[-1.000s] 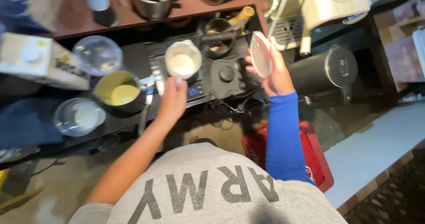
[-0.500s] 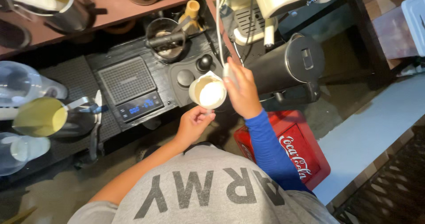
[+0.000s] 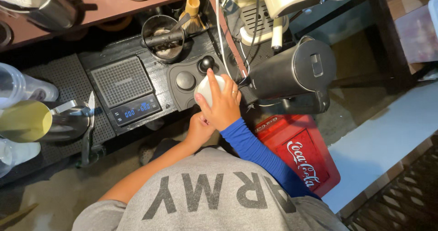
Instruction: The person froths a white liquid in a metal pitcher using a handheld frother, then pours hot water into a green liquid in another pitcher and froths it. They scoop a dark substance into a plastic cup and place it in a cooler.
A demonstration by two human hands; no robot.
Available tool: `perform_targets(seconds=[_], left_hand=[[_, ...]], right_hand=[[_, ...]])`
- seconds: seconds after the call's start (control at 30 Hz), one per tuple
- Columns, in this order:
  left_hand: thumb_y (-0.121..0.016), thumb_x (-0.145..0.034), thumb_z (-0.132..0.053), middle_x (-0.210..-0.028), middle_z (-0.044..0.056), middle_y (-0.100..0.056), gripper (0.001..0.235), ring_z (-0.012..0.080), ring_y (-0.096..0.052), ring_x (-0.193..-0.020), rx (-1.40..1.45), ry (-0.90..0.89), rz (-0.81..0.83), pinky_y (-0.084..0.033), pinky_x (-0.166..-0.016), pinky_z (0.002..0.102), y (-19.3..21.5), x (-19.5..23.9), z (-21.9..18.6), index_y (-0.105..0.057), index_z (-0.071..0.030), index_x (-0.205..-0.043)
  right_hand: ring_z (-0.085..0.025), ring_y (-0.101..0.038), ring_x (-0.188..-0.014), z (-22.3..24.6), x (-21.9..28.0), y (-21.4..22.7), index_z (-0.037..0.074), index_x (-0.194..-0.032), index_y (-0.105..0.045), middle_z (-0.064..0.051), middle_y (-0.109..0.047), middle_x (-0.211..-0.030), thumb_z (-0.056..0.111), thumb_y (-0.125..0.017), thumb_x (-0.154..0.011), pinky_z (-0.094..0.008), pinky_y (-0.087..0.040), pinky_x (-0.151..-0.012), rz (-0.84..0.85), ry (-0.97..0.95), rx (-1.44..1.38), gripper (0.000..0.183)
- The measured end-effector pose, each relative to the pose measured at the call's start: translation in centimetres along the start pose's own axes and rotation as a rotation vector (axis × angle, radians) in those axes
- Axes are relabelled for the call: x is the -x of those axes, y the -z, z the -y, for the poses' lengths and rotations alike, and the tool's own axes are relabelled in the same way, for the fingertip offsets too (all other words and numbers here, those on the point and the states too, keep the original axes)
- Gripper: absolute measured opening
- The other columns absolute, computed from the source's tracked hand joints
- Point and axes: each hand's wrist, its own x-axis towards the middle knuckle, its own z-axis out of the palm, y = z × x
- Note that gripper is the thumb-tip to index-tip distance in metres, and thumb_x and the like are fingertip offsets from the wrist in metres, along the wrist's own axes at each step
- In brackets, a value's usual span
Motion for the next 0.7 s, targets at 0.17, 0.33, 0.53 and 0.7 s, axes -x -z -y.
perform_targets(seconds=[0.17,0.33,0.53,0.7], left_hand=[[-0.077,-0.087,-0.01,-0.074,0.001,-0.071,0.014,0.0046,-0.062,-0.069,0.036,0.02,0.012,-0.048,-0.058,0.026,0.3,-0.3,1.0,-0.069,0.001,-0.082],[-0.078,-0.086,-0.009,-0.077,0.004,-0.075,0.014,0.006,-0.066,-0.071,0.055,-0.006,-0.004,-0.051,-0.059,0.027,0.3,-0.7,0.8,-0.073,0.003,-0.084],[-0.079,-0.087,-0.012,-0.078,0.006,-0.073,0.018,0.0055,-0.062,-0.072,-0.079,-0.164,-0.014,-0.053,-0.064,0.026,0.4,-0.6,-2.6,-0.073,0.003,-0.097],[-0.074,-0.095,-0.017,-0.079,0.001,-0.069,0.017,0.0074,-0.063,-0.07,0.174,0.053,0.207,-0.054,-0.064,0.029,4.3,1.0,-8.8,-0.068,-0.001,-0.093]], right_hand=[[-0.038,-0.042,-0.139,0.4,0.0,-1.5,0.017,-0.155,-0.047,-0.023,-0.045,-0.152,0.046,-0.067,-0.094,-0.054,-0.031,-0.111,-0.098,0.048,0.122,0.07],[-0.038,-0.042,-0.138,0.2,-0.4,-3.0,0.018,-0.152,-0.05,-0.022,-0.046,-0.152,0.048,-0.07,-0.089,-0.058,-0.031,-0.104,-0.063,0.002,0.164,0.073],[-0.045,-0.035,-0.145,-0.8,-0.4,-2.6,0.01,-0.145,-0.05,-0.026,-0.04,-0.158,0.045,-0.07,-0.091,-0.062,-0.033,-0.102,-0.01,0.098,0.187,0.067],[-0.05,-0.03,-0.146,-1.9,0.6,3.7,-0.005,-0.156,-0.038,-0.032,-0.035,-0.158,0.02,-0.067,-0.093,-0.061,-0.024,-0.114,0.052,0.233,-0.095,0.074]])
